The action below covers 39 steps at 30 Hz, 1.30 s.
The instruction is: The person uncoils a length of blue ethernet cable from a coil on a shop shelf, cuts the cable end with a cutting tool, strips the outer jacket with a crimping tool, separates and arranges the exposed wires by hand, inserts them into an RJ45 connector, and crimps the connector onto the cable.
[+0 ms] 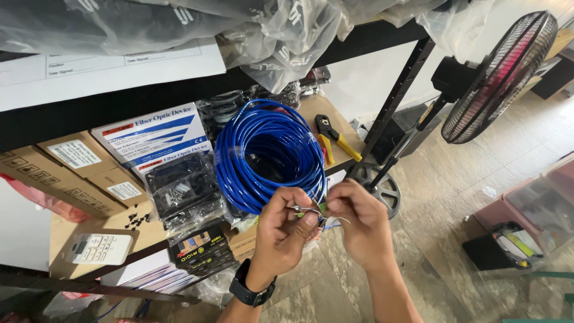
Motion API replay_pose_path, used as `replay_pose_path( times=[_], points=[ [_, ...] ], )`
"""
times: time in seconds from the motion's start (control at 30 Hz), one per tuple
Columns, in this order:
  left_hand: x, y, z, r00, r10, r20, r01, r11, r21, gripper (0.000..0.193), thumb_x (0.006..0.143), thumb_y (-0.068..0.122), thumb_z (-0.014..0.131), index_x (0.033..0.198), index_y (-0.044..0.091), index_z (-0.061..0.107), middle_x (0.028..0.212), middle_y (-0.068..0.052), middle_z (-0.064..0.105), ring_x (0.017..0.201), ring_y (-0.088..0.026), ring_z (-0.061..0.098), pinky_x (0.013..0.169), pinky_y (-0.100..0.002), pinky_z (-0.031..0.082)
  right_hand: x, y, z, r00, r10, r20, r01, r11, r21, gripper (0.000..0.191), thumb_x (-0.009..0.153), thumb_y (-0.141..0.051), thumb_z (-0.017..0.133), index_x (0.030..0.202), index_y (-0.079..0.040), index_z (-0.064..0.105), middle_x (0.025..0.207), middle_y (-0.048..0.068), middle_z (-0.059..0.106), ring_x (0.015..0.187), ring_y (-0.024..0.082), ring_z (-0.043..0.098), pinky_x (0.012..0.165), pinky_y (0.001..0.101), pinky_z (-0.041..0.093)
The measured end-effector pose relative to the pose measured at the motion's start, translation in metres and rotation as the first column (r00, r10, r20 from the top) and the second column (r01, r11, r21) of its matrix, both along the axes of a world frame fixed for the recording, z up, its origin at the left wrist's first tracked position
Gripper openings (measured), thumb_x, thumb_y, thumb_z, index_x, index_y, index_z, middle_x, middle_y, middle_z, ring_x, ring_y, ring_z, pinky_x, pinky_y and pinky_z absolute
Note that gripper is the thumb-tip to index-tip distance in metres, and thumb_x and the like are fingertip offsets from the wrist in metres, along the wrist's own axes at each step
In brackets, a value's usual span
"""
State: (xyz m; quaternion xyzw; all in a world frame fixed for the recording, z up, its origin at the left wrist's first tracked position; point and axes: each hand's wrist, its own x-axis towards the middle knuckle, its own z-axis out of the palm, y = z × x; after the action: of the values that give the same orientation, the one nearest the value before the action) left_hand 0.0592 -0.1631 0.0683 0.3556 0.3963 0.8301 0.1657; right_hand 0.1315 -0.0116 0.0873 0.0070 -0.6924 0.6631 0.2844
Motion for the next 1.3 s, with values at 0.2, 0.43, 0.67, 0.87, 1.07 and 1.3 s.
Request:
replay_pose_path(
  times=[0.2,0.43,0.67,0.87,1.07,1.3],
  points=[
    [0.003,0.003,0.0,1.0,0.02,0.022,-0.022,0.992,0.128,0.016,0.106,-0.003,0.062,0.117,0.001,0.051,0.102,-0.007,0.059,0.081,-0.009,0.059,0.067,-0.025,0.051,-0.006,0.006,-0.012,0.903,0.405,-0.145,-0.409,0.707,-0.576,0.009,0.102,-0.003,0.059,0.107,0.004,0.061,0.1,0.007,0.062,0.091,0.017,0.058,0.081,0.0331,0.047],
    [0.011,0.008,0.024,0.91,0.371,-0.184,-0.375,0.927,0.015,0.034,0.095,-0.006,0.072,0.123,0.0,0.054,0.105,-0.009,0.068,0.097,-0.013,0.065,0.08,-0.026,0.054,0.006,-0.015,-0.016,0.961,0.247,-0.127,-0.275,0.911,-0.308,0.026,0.095,-0.006,0.064,0.119,0.004,0.061,0.116,0.009,0.062,0.094,0.014,0.063,0.081,0.0307,0.053],
    [0.019,-0.016,0.054,0.73,0.535,-0.425,-0.6,0.799,-0.024,0.023,0.087,-0.002,0.082,0.104,0.001,0.066,0.095,-0.007,0.072,0.085,-0.013,0.065,0.08,-0.027,0.051,0.003,-0.024,-0.022,0.987,0.158,0.034,-0.149,0.971,-0.185,0.014,0.098,-0.003,0.068,0.109,0.005,0.069,0.095,0.009,0.072,0.081,0.012,0.065,0.07,0.027,0.054],
    [0.029,-0.042,0.068,0.287,0.554,-0.781,-0.834,0.546,0.081,0.014,0.09,0.008,0.077,0.099,0.009,0.066,0.093,-0.001,0.07,0.089,-0.019,0.068,0.089,-0.036,0.042,-0.002,-0.035,-0.024,0.999,0.04,-0.015,-0.041,0.996,-0.079,0.007,0.094,0.007,0.061,0.095,0.001,0.064,0.087,0.008,0.075,0.072,0.01,0.068,0.062,0.0264,0.054],
    [0.039,-0.044,0.058,0.869,0.368,-0.33,-0.473,0.813,-0.339,0.007,0.097,0.008,0.068,0.101,0.003,0.065,0.087,-0.005,0.066,0.081,-0.013,0.064,0.074,-0.027,0.052,-0.011,-0.042,-0.02,0.97,-0.128,-0.205,0.196,0.914,0.357,0.015,0.085,0.013,0.049,0.092,0.001,0.054,0.089,0.009,0.074,0.068,0.014,0.07,0.062,0.0267,0.054],
    [0.026,-0.043,0.042,0.953,0.293,0.076,-0.269,0.934,-0.236,0.015,0.099,0.002,0.062,0.111,0.004,0.053,0.081,-0.005,0.066,0.075,-0.01,0.06,0.07,-0.025,0.049,-0.008,-0.046,-0.019,0.924,-0.03,-0.381,0.176,0.918,0.355,0.015,0.093,0.01,0.065,0.095,0.0,0.053,0.1,0.014,0.073,0.082,0.022,0.072,0.072,0.0304,0.056]
  ],
)
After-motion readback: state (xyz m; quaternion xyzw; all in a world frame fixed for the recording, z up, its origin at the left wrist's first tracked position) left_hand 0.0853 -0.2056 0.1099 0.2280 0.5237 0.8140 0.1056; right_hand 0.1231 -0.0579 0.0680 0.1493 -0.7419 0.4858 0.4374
